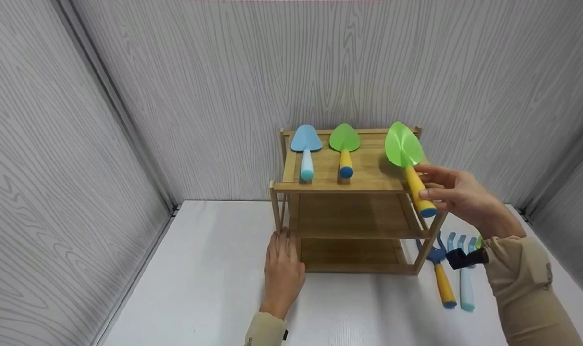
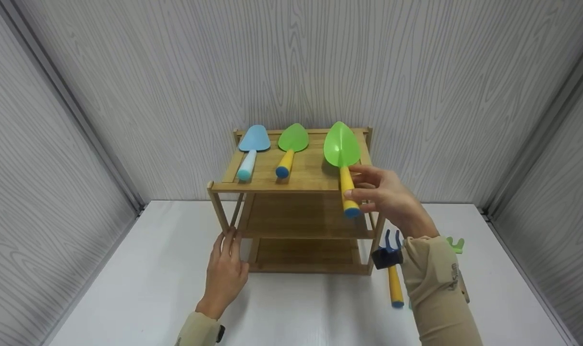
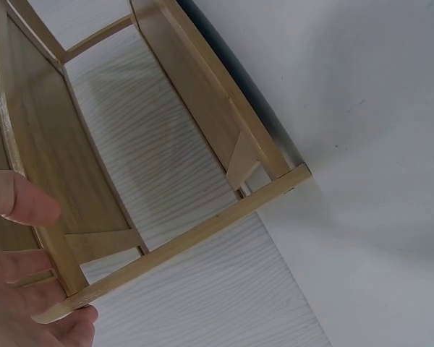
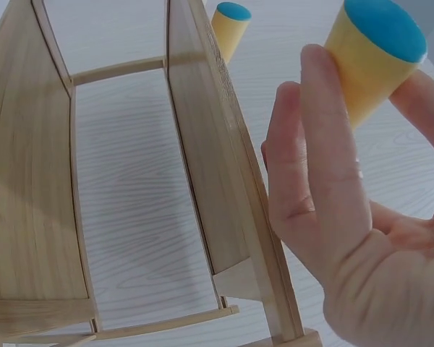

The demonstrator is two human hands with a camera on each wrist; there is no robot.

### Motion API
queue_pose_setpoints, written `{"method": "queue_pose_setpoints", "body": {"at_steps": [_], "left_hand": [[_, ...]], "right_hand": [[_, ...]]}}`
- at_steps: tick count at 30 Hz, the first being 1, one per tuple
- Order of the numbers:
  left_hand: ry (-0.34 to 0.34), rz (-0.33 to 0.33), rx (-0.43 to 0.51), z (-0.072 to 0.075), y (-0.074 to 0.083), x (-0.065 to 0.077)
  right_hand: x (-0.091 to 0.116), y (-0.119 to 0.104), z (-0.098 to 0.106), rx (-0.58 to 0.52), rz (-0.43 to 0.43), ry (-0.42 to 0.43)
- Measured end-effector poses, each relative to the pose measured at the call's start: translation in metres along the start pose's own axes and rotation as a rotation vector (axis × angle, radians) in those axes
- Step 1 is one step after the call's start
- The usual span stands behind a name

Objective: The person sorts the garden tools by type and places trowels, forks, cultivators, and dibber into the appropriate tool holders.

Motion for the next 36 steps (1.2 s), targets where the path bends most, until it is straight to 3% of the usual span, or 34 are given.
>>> {"method": "queue_pose_setpoints", "body": {"at_steps": [10,17,24,28,36], "left_hand": [[0.038,-0.035,-0.046,0.002,0.001,0.002],[0.027,-0.006,-0.003,0.002,0.0,0.001],[0.032,-0.002,0.016,0.002,0.0,0.001],[0.017,0.004,0.006,0.001,0.0,0.001],[-0.009,0.009,0.004,0.0,0.001,0.0]], "right_hand": [[-0.012,-0.013,-0.003,-0.054,-0.009,-0.027],[-0.03,-0.02,-0.004,-0.055,-0.084,-0.028],[-0.046,-0.021,-0.003,-0.148,-0.19,-0.019],[-0.055,-0.023,-0.004,-0.172,-0.198,-0.025],[-0.068,-0.024,0.001,-0.1,-0.25,0.051]]}}
Point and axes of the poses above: each hand's wrist, its own x-axis away from the middle knuckle, its own z-axis out of the back of the hand, y = z × x, the point moved 8 cm from there along -x, towards the middle knuckle, and after that the axes turned 10 degrees about -z, right-handed, at the moved point
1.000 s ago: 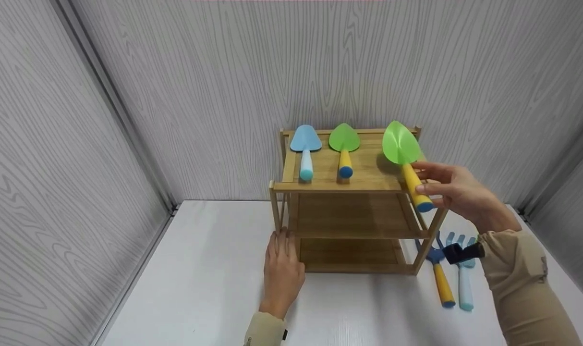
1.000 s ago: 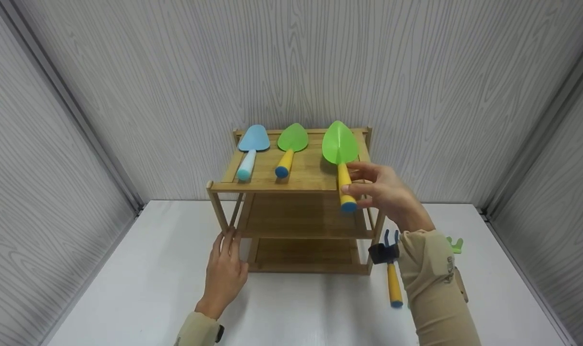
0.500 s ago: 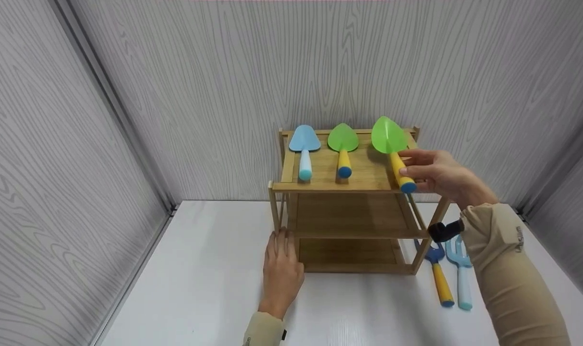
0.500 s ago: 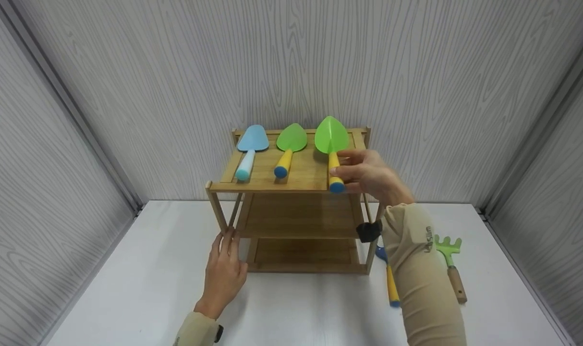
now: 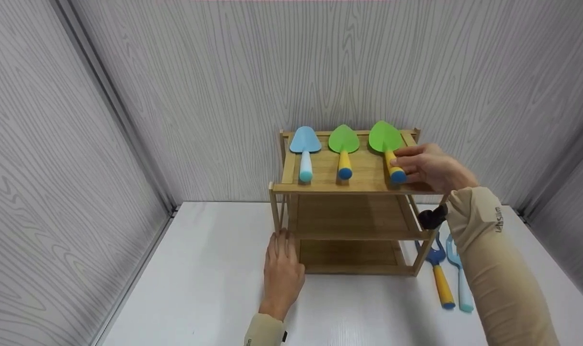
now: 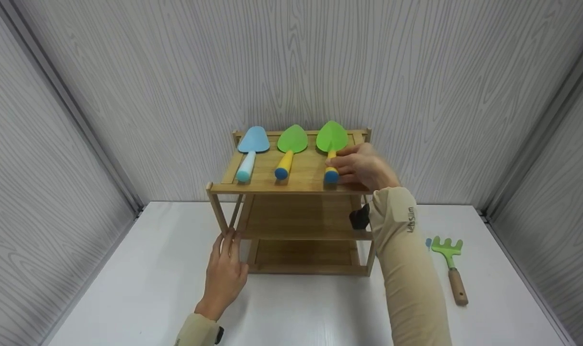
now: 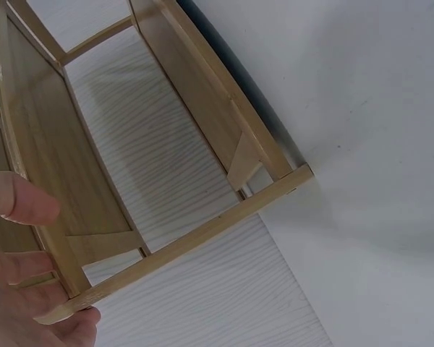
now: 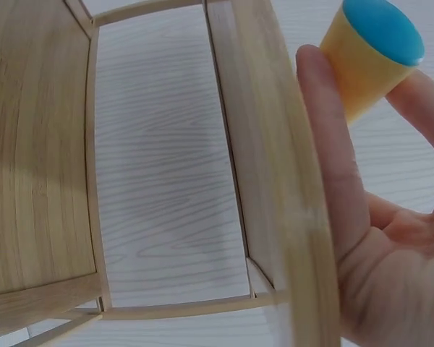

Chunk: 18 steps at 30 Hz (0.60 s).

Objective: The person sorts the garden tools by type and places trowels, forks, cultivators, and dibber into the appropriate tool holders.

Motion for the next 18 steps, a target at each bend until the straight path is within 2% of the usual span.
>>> {"method": "queue_pose_setpoints", "body": {"at_steps": [8,13,18], "left_hand": [[0.01,0.019,0.018,0.0013,-0.0016,0.0002],[0.012,0.008,0.014,0.0014,0.0004,-0.0007],[-0.02,0.007,-0.009,0.0005,0.0007,-0.0001]], "right_hand": [[-0.0051,-0.0074,-0.0042,0.11,-0.013,0.06],[-0.0042,-0.0059,-0.0042,0.09,-0.028,0.082],[-0.0023,-0.0082,-0.0049,0.158,0.0,0.132]]}}
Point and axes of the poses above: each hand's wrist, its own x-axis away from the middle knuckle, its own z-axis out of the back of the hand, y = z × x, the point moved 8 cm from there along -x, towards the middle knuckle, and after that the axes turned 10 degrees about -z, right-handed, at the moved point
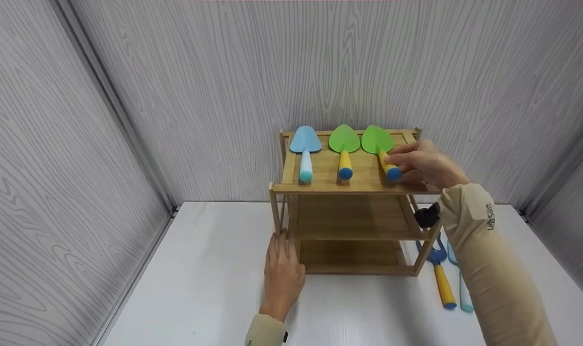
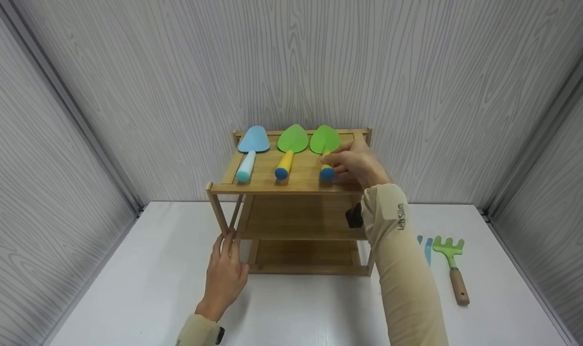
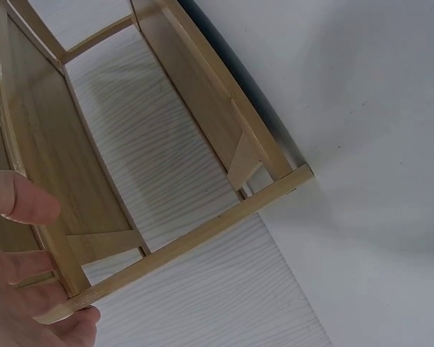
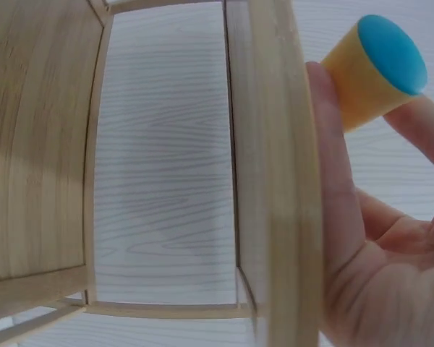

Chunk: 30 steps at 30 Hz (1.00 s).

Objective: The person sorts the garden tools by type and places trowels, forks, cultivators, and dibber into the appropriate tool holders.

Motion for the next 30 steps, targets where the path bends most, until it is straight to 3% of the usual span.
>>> {"method": "queue_pose_setpoints", "body": {"at_steps": [6,18,30], "left_hand": [[-0.016,0.001,-0.003,-0.002,0.0,-0.001],[0.069,-0.019,0.02,0.003,0.0,0.001],[0.004,0.025,0.014,0.006,-0.004,0.004]], "right_hand": [[0.007,-0.003,0.0,-0.005,0.036,-0.018],[0.036,0.014,0.008,-0.112,0.113,-0.122],[0.062,0.042,0.027,-0.148,0.274,-0.114]]}}
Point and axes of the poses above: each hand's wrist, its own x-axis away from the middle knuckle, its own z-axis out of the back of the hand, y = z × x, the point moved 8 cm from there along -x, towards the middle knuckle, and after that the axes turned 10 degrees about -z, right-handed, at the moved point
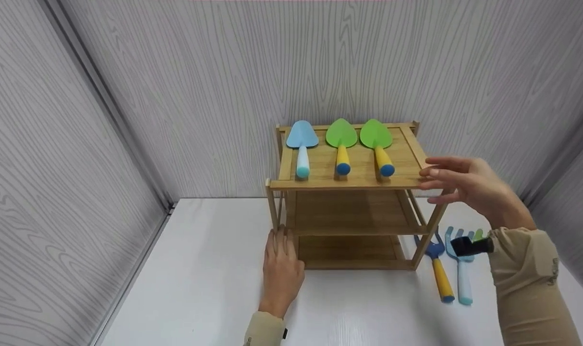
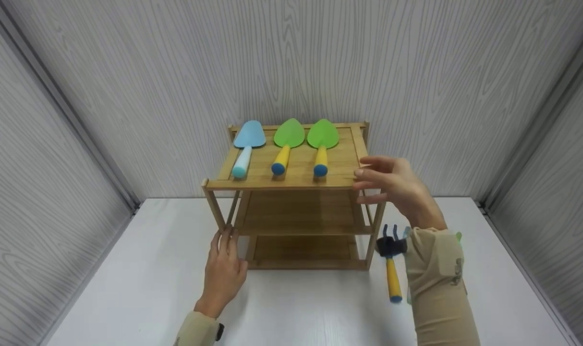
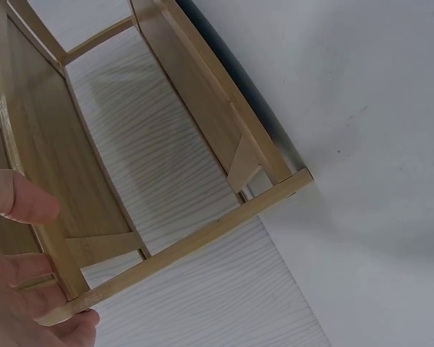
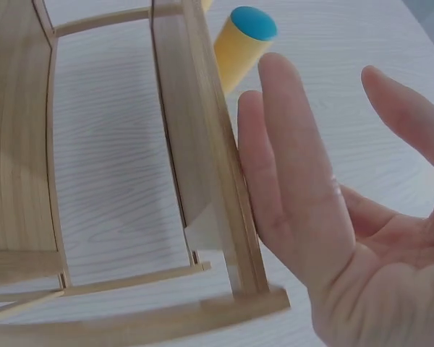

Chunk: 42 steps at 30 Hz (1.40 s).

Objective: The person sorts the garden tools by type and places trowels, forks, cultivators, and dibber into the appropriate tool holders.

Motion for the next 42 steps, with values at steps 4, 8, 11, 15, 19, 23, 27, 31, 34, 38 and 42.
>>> {"method": "queue_pose_setpoints", "body": {"at_steps": [4,8,11,15,19,23,27,31,34,38,42], "left_hand": [[0.01,-0.007,-0.02,0.0,0.001,-0.001],[-0.008,-0.014,-0.035,-0.001,0.003,-0.002],[-0.011,-0.022,-0.045,-0.001,0.004,-0.002],[0.016,-0.029,-0.034,0.0,0.004,-0.003],[0.024,-0.025,-0.017,0.001,0.002,-0.002],[0.01,-0.015,-0.001,0.0,0.001,-0.001],[-0.001,-0.015,-0.002,0.0,0.001,-0.001],[-0.006,-0.018,-0.014,0.001,0.001,-0.001],[-0.005,-0.018,-0.019,0.0,0.0,-0.002],[-0.013,-0.019,-0.029,-0.001,0.001,-0.001],[-0.02,-0.018,-0.024,-0.001,0.001,0.0]], "right_hand": [[0.009,0.012,0.01,-0.075,0.036,-0.018],[0.018,0.022,0.016,-0.185,0.076,-0.076],[0.023,0.025,0.019,-0.239,0.108,-0.112],[0.027,0.03,0.024,-0.256,0.116,-0.115],[0.028,0.037,0.028,-0.228,0.113,-0.105],[0.029,0.046,0.031,-0.212,0.115,-0.104],[0.031,0.055,0.034,-0.234,0.104,-0.113],[0.031,0.063,0.037,-0.237,0.072,-0.1],[0.031,0.069,0.041,-0.216,0.04,-0.069],[0.031,0.076,0.045,-0.172,-0.002,-0.033],[0.03,0.084,0.047,-0.124,-0.041,-0.017]]}}
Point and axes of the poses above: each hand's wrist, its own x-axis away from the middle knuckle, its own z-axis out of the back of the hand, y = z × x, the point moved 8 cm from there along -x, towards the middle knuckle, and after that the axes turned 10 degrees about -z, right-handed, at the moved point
